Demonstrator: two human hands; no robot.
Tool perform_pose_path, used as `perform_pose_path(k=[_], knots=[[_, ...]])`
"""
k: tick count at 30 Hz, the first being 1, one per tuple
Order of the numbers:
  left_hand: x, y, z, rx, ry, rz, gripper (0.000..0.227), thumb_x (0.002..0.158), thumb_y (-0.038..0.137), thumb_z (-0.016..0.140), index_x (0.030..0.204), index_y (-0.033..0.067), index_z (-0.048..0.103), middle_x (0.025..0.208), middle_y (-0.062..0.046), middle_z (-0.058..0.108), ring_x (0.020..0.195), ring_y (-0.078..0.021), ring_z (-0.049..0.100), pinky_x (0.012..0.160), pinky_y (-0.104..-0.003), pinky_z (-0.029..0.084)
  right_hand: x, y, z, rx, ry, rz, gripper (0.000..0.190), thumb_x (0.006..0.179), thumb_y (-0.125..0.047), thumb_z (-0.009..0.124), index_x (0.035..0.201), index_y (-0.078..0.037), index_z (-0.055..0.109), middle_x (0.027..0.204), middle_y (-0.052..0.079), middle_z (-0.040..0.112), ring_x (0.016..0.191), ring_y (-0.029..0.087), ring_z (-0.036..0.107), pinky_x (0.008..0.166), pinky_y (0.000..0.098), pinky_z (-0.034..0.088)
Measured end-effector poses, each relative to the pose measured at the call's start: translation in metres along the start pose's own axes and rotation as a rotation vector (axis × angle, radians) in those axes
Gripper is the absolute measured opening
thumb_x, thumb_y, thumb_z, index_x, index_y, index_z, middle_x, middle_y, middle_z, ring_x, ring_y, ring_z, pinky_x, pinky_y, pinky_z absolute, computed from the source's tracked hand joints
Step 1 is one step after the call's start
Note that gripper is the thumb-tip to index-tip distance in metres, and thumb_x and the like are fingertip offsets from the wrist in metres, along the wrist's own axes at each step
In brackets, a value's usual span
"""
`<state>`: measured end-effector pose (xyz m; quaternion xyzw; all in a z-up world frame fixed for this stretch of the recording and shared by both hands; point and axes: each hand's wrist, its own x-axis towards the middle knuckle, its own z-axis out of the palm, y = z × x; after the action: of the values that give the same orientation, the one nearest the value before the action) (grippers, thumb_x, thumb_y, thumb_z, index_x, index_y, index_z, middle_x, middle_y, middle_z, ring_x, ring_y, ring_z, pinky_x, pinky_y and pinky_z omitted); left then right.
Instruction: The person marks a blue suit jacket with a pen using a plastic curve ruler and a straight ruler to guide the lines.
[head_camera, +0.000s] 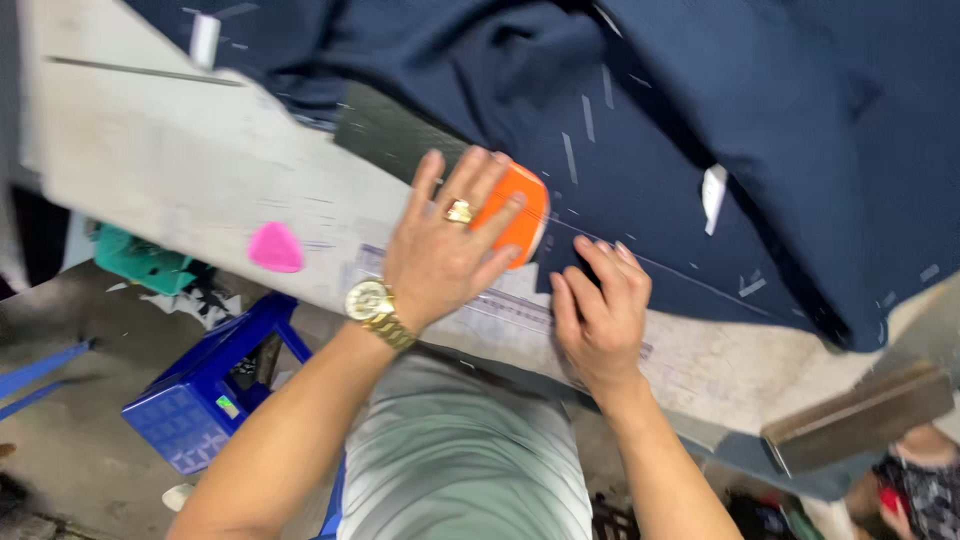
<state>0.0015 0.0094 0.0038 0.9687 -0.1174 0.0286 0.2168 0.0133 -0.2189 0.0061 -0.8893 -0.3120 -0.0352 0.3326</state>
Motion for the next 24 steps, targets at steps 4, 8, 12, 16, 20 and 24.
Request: perform_pose_path(k=[4,8,12,16,20,24], knots=[[0.000,-0.001,-0.003,0.048,0.002,-0.006,0.050,0.097,0.041,0.070,0.137,0.0116,0.064,0.154,-0.022,0.048,0.144,-0.0376,0.044,0.118,-0.062,0.030,0.003,-0.005,-0.001,0.002,0.019,-0.017,0.007,0.096,-0.001,0.073,0.101,0.002,0.069,0.127,0.022,0.066,0.114,0.039,0.064,0.110,0.0515,0.046],[-0.006,-0.001,0.002,0.018,0.023,-0.016,0.050,0.094,0.042,0.067,0.136,0.0143,0.065,0.154,-0.019,0.050,0.144,-0.0353,0.044,0.120,-0.059,0.027,0.017,-0.014,-0.009,0.007,0.003,0.049,0.008,0.097,-0.004,0.071,0.102,0.003,0.070,0.118,0.019,0.072,0.108,0.033,0.067,0.105,0.0471,0.047],[-0.004,-0.001,0.000,0.038,0.007,-0.014,0.051,0.094,0.043,0.062,0.138,0.0154,0.063,0.155,-0.018,0.050,0.145,-0.0336,0.044,0.121,-0.057,0.026,0.068,-0.033,-0.025,0.083,0.036,0.139,0.010,0.098,-0.002,0.070,0.108,0.002,0.071,0.109,0.014,0.075,0.098,0.028,0.067,0.094,0.0371,0.052],[-0.005,-0.002,0.013,-0.070,0.177,0.008,0.047,0.095,0.038,0.060,0.133,0.0103,0.063,0.151,-0.020,0.051,0.145,-0.0364,0.043,0.120,-0.062,0.025,0.139,-0.025,-0.025,0.096,0.157,0.026,0.009,0.093,0.000,0.077,0.102,-0.001,0.077,0.100,0.010,0.078,0.088,0.031,0.072,0.084,0.0413,0.058],[0.001,-0.002,-0.006,-0.090,0.119,-0.008,0.049,0.093,0.038,0.063,0.133,0.0105,0.062,0.149,-0.020,0.053,0.142,-0.0362,0.045,0.118,-0.061,0.027,0.223,-0.041,-0.033,0.034,0.109,-0.024,0.003,0.099,-0.005,0.072,0.101,-0.003,0.073,0.090,0.008,0.072,0.079,0.025,0.067,0.079,0.0362,0.054],[0.005,-0.004,-0.016,-0.094,0.032,-0.027,0.051,0.095,0.039,0.061,0.136,0.0088,0.060,0.147,-0.019,0.054,0.140,-0.0361,0.045,0.116,-0.059,0.028,0.312,-0.040,-0.020,-0.051,0.025,-0.057,0.009,0.104,-0.012,0.069,0.103,-0.003,0.069,0.093,0.009,0.068,0.076,0.021,0.062,0.074,0.0352,0.053]])
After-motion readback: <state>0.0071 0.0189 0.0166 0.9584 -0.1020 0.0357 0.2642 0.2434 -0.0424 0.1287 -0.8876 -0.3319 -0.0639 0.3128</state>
